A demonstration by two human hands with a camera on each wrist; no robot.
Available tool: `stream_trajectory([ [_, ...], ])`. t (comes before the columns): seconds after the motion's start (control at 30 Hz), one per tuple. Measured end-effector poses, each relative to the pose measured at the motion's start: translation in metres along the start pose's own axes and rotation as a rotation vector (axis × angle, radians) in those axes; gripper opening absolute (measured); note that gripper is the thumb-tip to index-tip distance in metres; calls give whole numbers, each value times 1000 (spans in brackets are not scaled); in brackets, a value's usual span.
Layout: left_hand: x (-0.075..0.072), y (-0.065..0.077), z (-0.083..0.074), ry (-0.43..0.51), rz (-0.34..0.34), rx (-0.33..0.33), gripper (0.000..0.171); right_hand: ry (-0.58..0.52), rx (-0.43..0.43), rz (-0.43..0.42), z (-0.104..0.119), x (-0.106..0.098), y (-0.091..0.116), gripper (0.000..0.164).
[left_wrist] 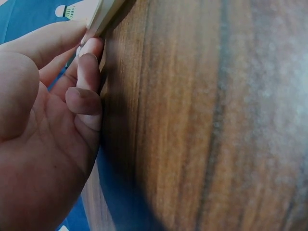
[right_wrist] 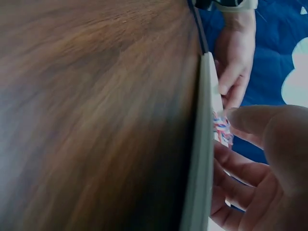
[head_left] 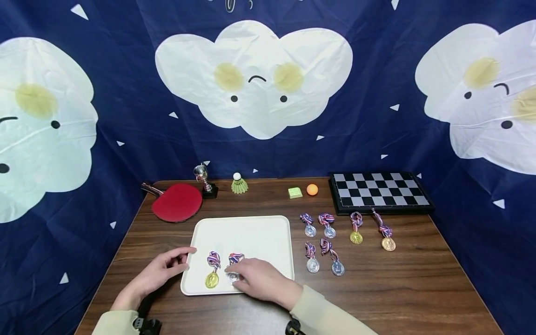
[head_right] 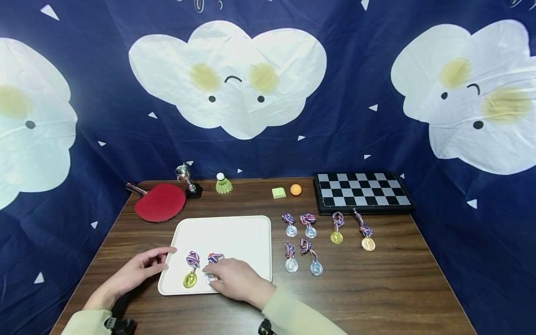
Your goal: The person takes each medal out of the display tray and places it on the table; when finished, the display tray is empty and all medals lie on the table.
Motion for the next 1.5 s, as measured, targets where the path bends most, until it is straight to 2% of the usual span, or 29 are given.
stream_trajectory([
  [0.17, -1, 0, -2, -3, -1, -8, 35, 96, 12, 1, 7, 9, -12, 32],
  [0.37, 0, 0, -1, -5, 3, 4, 35, 148, 28, -25, 7, 12, -13, 25],
  [0.5, 0, 0, 0, 5, -2, 7, 35, 102, 35, -32, 4, 13, -10, 23],
  [0.7, 0, 1, 0, 21, 2, 22, 36, 41, 58, -44, 1, 13, -6, 29],
  [1.27, 0, 1, -1, 25, 0, 34, 36, 15, 56, -141, 5, 14, -1, 29],
  [1.5, 0, 1, -1, 34, -2, 33, 37, -17, 47, -146, 4, 14, 1, 28],
])
Point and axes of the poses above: each hand's wrist, its own y-axis away from the middle knuckle, its own x-axis out of the palm, z = x × y, the point moved 3 cm from there along -y, towards the middle knuckle, and after that the axes turned 6 degrees about -y, right-handed, at the moved point
